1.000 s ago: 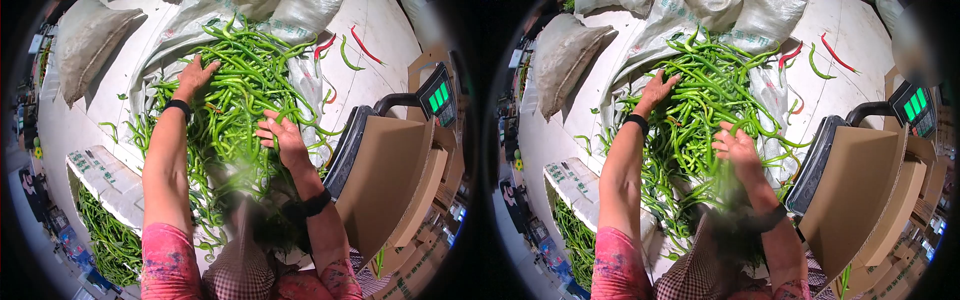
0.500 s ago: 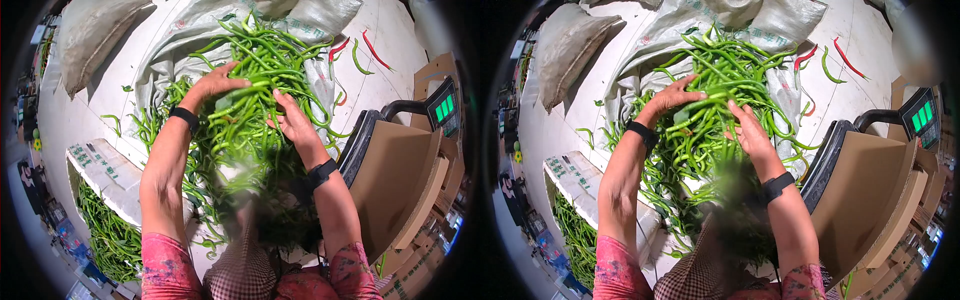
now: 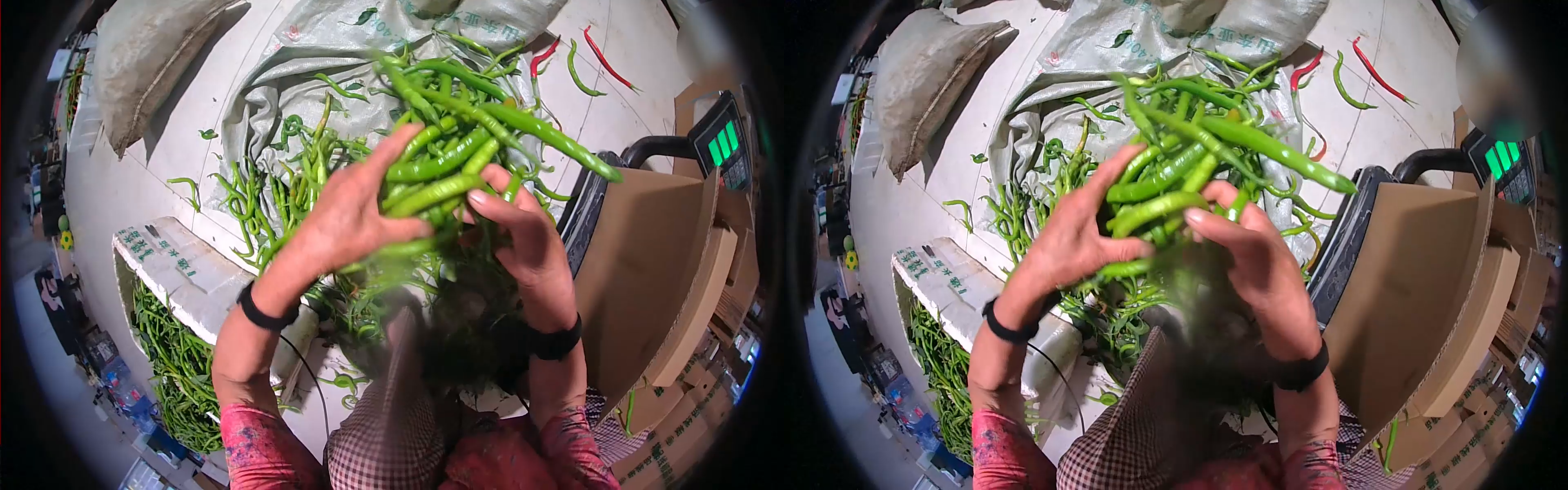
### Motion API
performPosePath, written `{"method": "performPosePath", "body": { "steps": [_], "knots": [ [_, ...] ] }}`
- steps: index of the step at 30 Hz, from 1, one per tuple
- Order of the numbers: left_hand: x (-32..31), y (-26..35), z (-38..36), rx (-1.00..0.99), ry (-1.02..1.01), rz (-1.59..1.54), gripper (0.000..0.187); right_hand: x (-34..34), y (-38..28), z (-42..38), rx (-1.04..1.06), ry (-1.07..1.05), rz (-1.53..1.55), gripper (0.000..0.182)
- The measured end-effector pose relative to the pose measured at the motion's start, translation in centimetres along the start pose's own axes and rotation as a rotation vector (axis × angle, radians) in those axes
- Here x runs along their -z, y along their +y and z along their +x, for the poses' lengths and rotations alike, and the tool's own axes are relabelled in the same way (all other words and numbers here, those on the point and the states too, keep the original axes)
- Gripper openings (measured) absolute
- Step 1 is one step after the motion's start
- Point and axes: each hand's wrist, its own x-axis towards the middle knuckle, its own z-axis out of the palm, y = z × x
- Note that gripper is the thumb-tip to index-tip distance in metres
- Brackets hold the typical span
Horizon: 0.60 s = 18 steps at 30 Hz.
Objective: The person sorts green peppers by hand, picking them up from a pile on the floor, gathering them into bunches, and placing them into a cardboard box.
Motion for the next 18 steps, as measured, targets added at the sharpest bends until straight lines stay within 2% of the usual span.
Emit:
{"method": "performPosePath", "body": {
  "steps": [1,2,4,5,6,8,10,12,13,14,16,18],
  "knots": [
    [-1.1,0.6,-0.8,0.011,0.016,0.05,0.103,1.0,0.4,-1.1,0.11,-0.018,-0.049,0.039],
    [-2.7,-0.1,-1.2,-0.04,0.061,0.1,0.103,2.5,2.0,-1.0,0.106,-0.004,-0.048,0.039],
    [-4.7,-2.2,-1.5,0.186,-0.014,0.153,0.106,6.0,6.8,-0.3,0.036,0.282,0.168,0.045],
    [-5.6,-3.7,-1.8,0.127,0.043,0.219,0.106,7.2,7.4,-1.4,-0.118,0.365,0.196,0.049],
    [-6.2,-5.4,-2.2,0.066,0.11,0.269,0.1,7.7,7.8,-2.1,-0.118,0.373,0.206,0.049],
    [-5.9,-5.3,-3.2,0.149,0.09,0.128,0.092,8.3,8.7,-3.4,-0.194,0.408,0.278,0.055],
    [-5.5,-5.1,-3.5,0.207,0.053,0.092,0.087,8.1,9.5,-4.3,-0.14,0.362,0.338,0.059],
    [-5.7,-6.1,-3.5,0.086,0.139,0.261,0.085,7.6,9.9,-4.8,-0.178,0.431,0.262,0.06],
    [-5.4,-6.5,-3.3,0.033,0.097,0.406,0.086,8.0,10.8,-5.1,-0.185,0.435,0.245,0.059],
    [-5.2,-6.8,-3.5,0.032,0.092,0.407,0.086,8.6,11.9,-5.4,-0.186,0.438,0.249,0.059],
    [-4.7,-6.5,-3.1,0.108,-0.086,0.192,0.086,9.2,12.6,-5.9,-0.106,0.481,0.11,0.056],
    [-3.1,-5.3,-2.5,0.325,-0.171,-0.278,0.089,9.3,13.3,-7.4,-0.095,0.503,0.22,0.052]
  ]
}}
